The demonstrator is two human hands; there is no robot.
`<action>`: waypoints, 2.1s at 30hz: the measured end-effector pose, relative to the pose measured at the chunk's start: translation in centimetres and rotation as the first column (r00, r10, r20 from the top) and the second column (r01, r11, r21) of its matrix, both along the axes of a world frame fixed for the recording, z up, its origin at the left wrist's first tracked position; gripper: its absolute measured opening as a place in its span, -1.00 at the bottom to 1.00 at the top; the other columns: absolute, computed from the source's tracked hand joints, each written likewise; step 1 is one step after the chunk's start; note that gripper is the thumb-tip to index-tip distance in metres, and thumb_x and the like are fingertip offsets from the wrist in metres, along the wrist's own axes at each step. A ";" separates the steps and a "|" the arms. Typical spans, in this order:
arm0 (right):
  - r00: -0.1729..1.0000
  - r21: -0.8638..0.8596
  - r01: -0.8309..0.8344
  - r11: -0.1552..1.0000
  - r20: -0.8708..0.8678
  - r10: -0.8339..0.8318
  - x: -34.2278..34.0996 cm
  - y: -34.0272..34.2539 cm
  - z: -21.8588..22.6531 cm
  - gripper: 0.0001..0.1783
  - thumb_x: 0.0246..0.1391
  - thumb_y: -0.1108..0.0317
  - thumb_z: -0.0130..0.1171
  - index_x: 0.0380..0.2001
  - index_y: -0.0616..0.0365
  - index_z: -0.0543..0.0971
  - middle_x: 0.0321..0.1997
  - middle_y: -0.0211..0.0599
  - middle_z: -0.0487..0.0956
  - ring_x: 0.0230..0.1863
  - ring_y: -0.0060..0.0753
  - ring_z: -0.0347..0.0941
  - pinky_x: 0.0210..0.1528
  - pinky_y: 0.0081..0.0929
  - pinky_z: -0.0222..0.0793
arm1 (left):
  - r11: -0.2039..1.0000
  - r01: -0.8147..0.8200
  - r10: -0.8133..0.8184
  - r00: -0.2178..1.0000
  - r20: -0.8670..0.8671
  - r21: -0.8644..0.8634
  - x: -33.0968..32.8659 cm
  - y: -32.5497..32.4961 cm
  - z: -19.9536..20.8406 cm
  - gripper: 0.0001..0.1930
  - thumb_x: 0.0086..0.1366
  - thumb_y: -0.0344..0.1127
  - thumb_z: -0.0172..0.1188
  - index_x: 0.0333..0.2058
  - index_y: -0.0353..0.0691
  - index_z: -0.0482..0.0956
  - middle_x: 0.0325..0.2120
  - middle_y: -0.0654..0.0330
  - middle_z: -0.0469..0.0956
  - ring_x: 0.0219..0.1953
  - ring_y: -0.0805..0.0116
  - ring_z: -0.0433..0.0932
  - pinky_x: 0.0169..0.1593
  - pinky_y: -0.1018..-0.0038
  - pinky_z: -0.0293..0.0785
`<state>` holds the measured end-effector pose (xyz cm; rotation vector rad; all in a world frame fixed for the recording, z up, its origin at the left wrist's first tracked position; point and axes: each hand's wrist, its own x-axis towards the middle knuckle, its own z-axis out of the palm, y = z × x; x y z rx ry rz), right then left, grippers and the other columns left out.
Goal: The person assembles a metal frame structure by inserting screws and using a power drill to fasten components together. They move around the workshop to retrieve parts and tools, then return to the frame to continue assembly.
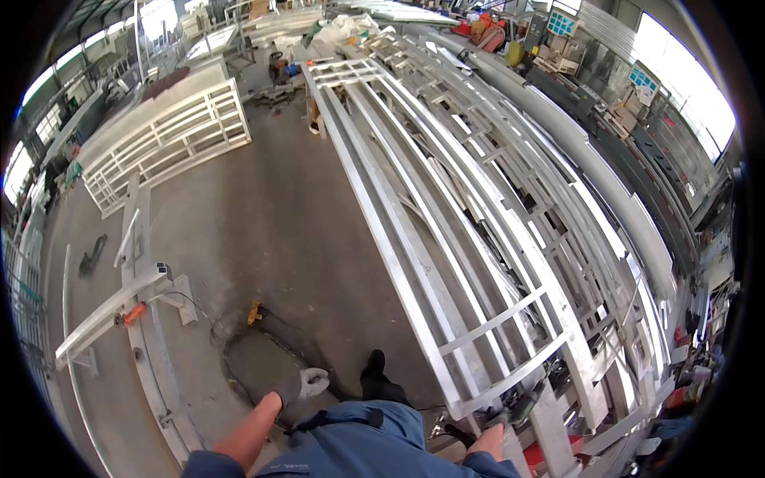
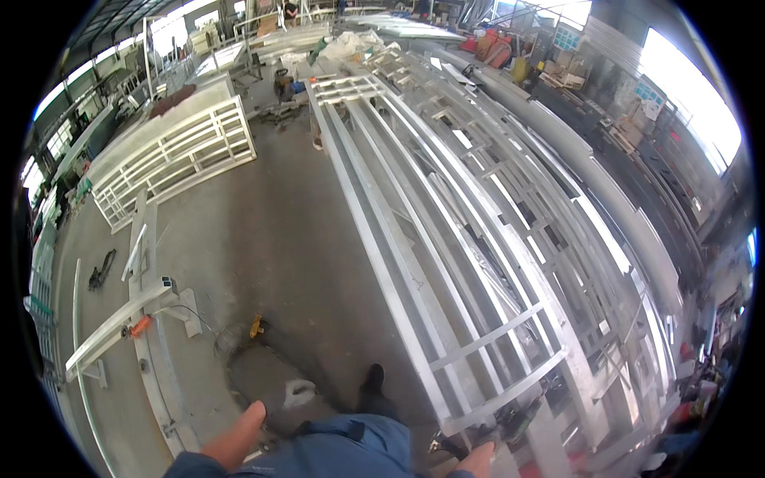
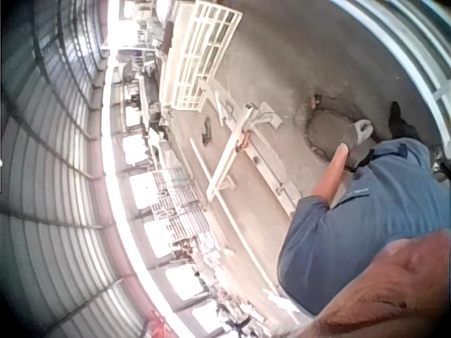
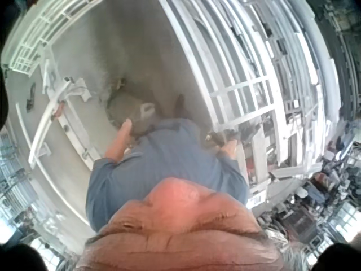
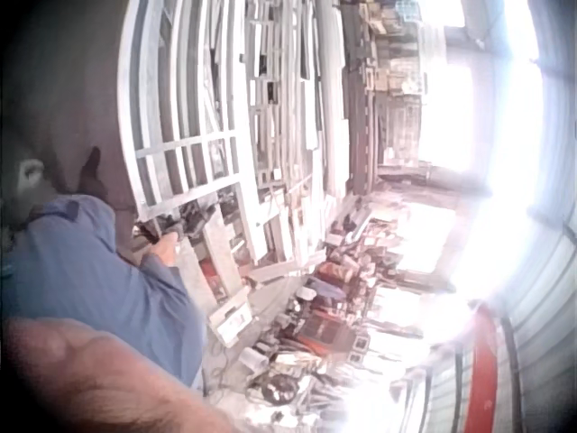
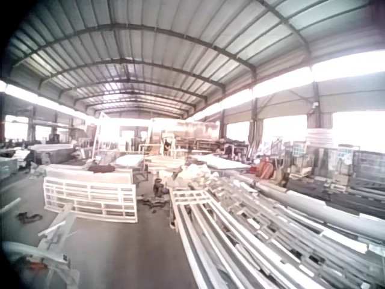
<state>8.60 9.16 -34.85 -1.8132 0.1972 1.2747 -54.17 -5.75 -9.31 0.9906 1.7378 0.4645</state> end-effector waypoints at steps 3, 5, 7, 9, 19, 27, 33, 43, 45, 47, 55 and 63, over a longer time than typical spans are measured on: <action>1.000 -0.010 0.003 1.000 -0.021 -0.003 1.3 -1.0 0.2 -0.46 0.04 -0.33 0.23 -0.27 -0.10 0.51 -0.26 -0.45 0.60 -0.28 -0.24 0.47 -0.23 -0.14 0.33 | 0.989 0.048 -0.041 0.998 0.053 -0.138 -1.4 5.8 1.1 -0.49 0.35 0.05 0.19 0.11 -0.19 0.55 -0.05 0.03 0.64 0.02 0.23 0.60 0.10 0.38 0.48; 0.999 -0.003 -0.022 1.000 -0.041 0.022 1.5 -0.9 0.5 -0.49 0.04 -0.32 0.25 -0.37 -0.10 0.55 -0.34 -0.47 0.63 -0.36 -0.26 0.50 -0.30 -0.18 0.35 | 0.991 0.104 -0.105 0.995 -0.006 -0.083 -2.9 7.7 0.0 -0.47 0.34 0.08 0.17 0.11 -0.18 0.55 -0.01 0.01 0.63 0.06 0.18 0.60 0.12 0.35 0.47; 0.999 0.030 0.006 1.000 -0.044 -0.004 3.2 -2.3 0.9 -0.50 0.03 -0.31 0.26 -0.47 -0.09 0.59 -0.42 -0.50 0.66 -0.45 -0.29 0.53 -0.37 -0.23 0.37 | 0.980 0.177 -0.181 0.983 -0.032 -0.095 -3.9 11.9 -0.8 -0.46 0.33 0.09 0.16 0.11 -0.18 0.55 0.01 0.00 0.62 0.08 0.14 0.58 0.15 0.34 0.46; 0.999 0.036 0.049 0.998 -0.020 -0.048 1.5 -1.9 1.7 -0.50 0.05 -0.30 0.25 -0.46 -0.08 0.58 -0.44 -0.51 0.65 -0.47 -0.32 0.52 -0.38 -0.27 0.35 | 0.966 0.232 -0.238 0.970 -0.048 -0.113 -4.5 15.7 -0.7 -0.46 0.32 0.10 0.16 0.11 -0.17 0.55 0.03 0.00 0.61 0.10 0.11 0.57 0.17 0.33 0.44; 0.978 0.258 0.202 0.945 -0.001 -0.209 -13.4 4.9 15.1 -0.54 0.15 -0.20 0.17 -0.37 0.00 0.54 -0.51 -0.55 0.56 -0.53 -0.50 0.44 -0.41 -0.46 0.30 | 0.876 0.464 -0.472 0.881 -0.040 -0.129 -10.8 29.0 -1.3 -0.48 0.33 0.10 0.12 0.12 -0.09 0.57 0.02 0.07 0.62 0.10 0.14 0.56 0.18 0.34 0.41; 0.957 0.379 0.258 0.889 -0.225 -0.182 -35.8 5.9 23.6 -0.56 0.23 -0.12 0.12 -0.30 0.07 0.50 -0.57 -0.58 0.48 -0.58 -0.64 0.37 -0.44 -0.62 0.26 | 0.843 0.530 -0.523 0.848 0.089 -0.090 -21.7 35.8 -5.0 -0.46 0.33 0.11 0.12 0.13 -0.12 0.56 -0.02 0.08 0.65 0.09 0.15 0.57 0.18 0.34 0.40; 0.751 0.465 0.305 0.831 -0.655 0.090 -54.5 8.5 27.3 -0.58 0.29 -0.07 0.07 -0.24 0.12 0.48 -0.62 -0.60 0.43 -0.62 -0.75 0.32 -0.46 -0.74 0.22 | 0.835 0.551 -0.540 0.824 0.171 -0.017 -32.6 40.2 -2.3 -0.48 0.35 0.05 0.13 0.14 -0.15 0.54 0.10 0.01 0.56 0.16 0.13 0.51 0.18 0.31 0.41; 0.250 0.511 -0.685 0.519 -0.505 0.826 -89.1 32.3 29.7 -0.39 0.42 -0.09 -0.15 0.04 0.36 0.40 -0.54 -0.40 0.41 -0.64 -0.63 0.29 -0.58 -0.72 0.27 | 0.797 -0.561 0.059 0.445 0.893 0.227 -51.9 48.4 -0.5 -0.44 0.40 -0.17 0.17 0.29 -0.23 0.31 0.05 0.09 0.52 0.07 0.17 0.53 0.15 0.35 0.48; 0.035 0.505 -0.727 0.465 -0.649 0.760 -95.7 36.6 32.4 -0.35 0.40 -0.13 -0.13 0.07 0.36 0.42 -0.50 -0.39 0.44 -0.64 -0.61 0.30 -0.58 -0.67 0.28 | 0.678 -0.650 0.027 0.489 0.872 0.343 -57.0 48.3 0.1 -0.48 0.41 -0.13 0.14 0.24 -0.25 0.33 -0.02 0.12 0.53 0.02 0.21 0.54 0.11 0.36 0.50; -0.153 0.526 -0.822 0.217 -0.572 0.806 -102.2 39.9 34.8 -0.36 0.38 -0.15 -0.07 0.04 0.31 0.48 -0.43 -0.40 0.48 -0.65 -0.60 0.28 -0.57 -0.56 0.29 | 0.562 -0.728 0.179 0.571 0.801 0.393 -62.5 48.0 2.4 -0.51 0.43 -0.05 0.10 0.15 -0.28 0.37 -0.11 0.14 0.55 -0.06 0.25 0.55 0.03 0.35 0.53; -0.305 0.551 -0.574 -0.605 0.542 0.783 -125.3 50.7 34.3 -0.48 0.34 0.08 0.04 0.22 0.17 0.45 0.16 -0.17 0.51 0.12 -0.32 0.44 0.18 -0.34 0.34 | 0.122 -0.990 0.313 0.101 0.944 0.065 -80.3 50.7 3.4 -0.60 0.43 0.15 -0.01 -0.16 -0.09 0.44 -0.46 0.30 0.42 -0.42 0.36 0.43 -0.24 0.34 0.48; -0.330 0.788 -0.135 -0.601 0.536 0.777 -144.9 57.1 34.6 -0.48 0.17 0.18 0.15 0.13 0.20 0.41 0.15 -0.17 0.43 0.13 -0.33 0.37 0.24 -0.32 0.28 | 0.284 -0.617 0.704 0.654 0.277 0.734 -90.6 58.9 4.9 -0.60 0.47 0.14 -0.10 -0.11 -0.08 0.43 -0.37 0.29 0.42 -0.31 0.37 0.47 -0.16 0.37 0.48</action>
